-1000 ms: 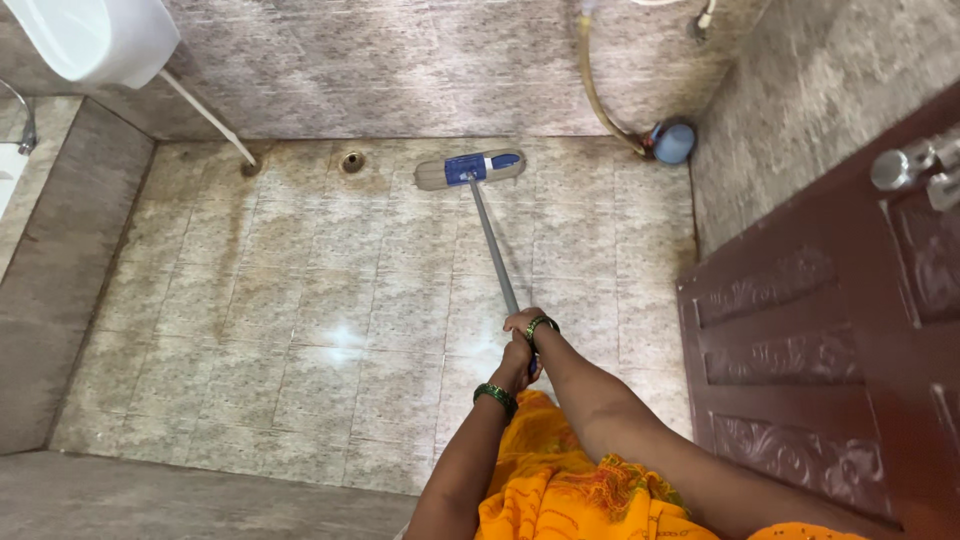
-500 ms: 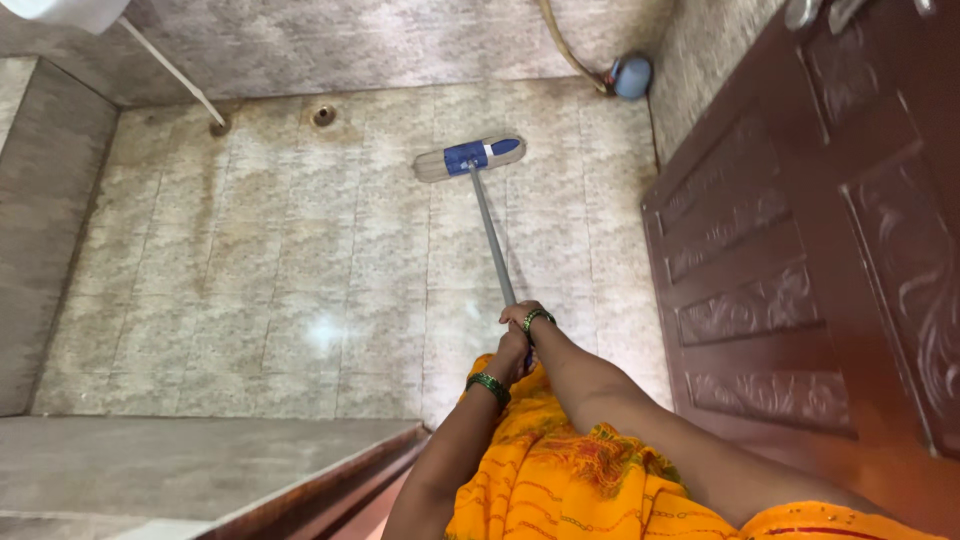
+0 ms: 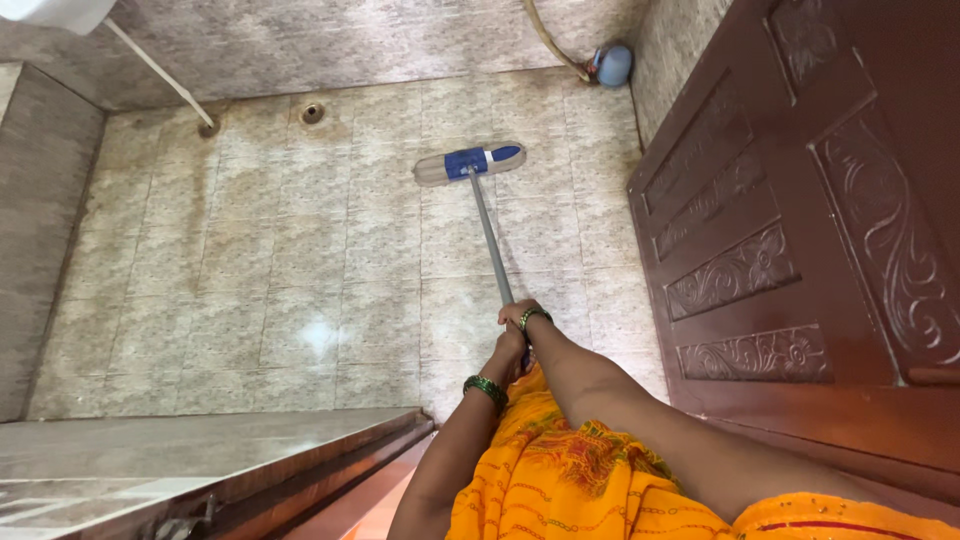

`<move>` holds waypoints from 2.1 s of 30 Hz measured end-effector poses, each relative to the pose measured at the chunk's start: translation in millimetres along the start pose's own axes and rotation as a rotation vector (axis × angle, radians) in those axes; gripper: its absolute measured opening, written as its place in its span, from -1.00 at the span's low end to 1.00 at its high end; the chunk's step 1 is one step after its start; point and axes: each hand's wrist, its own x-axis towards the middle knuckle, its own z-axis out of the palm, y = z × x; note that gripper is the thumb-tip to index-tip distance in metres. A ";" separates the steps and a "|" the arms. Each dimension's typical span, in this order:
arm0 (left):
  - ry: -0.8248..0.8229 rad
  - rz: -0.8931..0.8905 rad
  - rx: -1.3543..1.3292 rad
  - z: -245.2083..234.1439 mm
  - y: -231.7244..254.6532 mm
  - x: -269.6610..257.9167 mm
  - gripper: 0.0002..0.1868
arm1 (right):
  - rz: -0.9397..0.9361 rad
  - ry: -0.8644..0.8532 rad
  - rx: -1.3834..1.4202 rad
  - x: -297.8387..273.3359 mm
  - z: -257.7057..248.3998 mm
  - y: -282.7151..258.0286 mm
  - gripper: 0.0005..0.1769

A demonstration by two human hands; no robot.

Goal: The person cleans the tile floor in a bathroom using a long-handled floor brush, scrubbing the surface with repetitive back-and-forth motions.

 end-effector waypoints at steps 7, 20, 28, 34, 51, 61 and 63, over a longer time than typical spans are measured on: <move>-0.024 -0.010 -0.024 6.0 24.1 18.8 -0.30 | -0.008 -0.017 -0.029 24.3 -13.2 -28.3 -0.63; -0.043 -0.001 0.018 66.8 195.0 96.7 -0.31 | -0.037 -0.023 -0.007 130.3 -108.3 -163.4 -0.55; -0.103 0.058 -0.052 103.4 282.5 138.3 -0.23 | -0.097 -0.037 0.085 163.4 -155.3 -238.7 -0.51; -0.068 0.023 -0.061 107.1 278.4 127.9 -0.32 | -0.086 -0.051 0.055 153.7 -157.9 -239.6 -0.53; -0.182 0.087 0.169 46.5 89.5 49.4 -0.25 | -0.039 -0.040 0.170 52.2 -73.4 -67.2 -0.43; -0.102 0.041 0.127 47.5 5.4 -17.5 -0.35 | -0.007 0.015 0.153 10.0 -49.1 13.0 -0.41; -0.104 0.053 0.129 46.4 5.1 -15.0 -0.34 | 0.002 0.015 0.134 8.6 -48.1 18.8 -0.40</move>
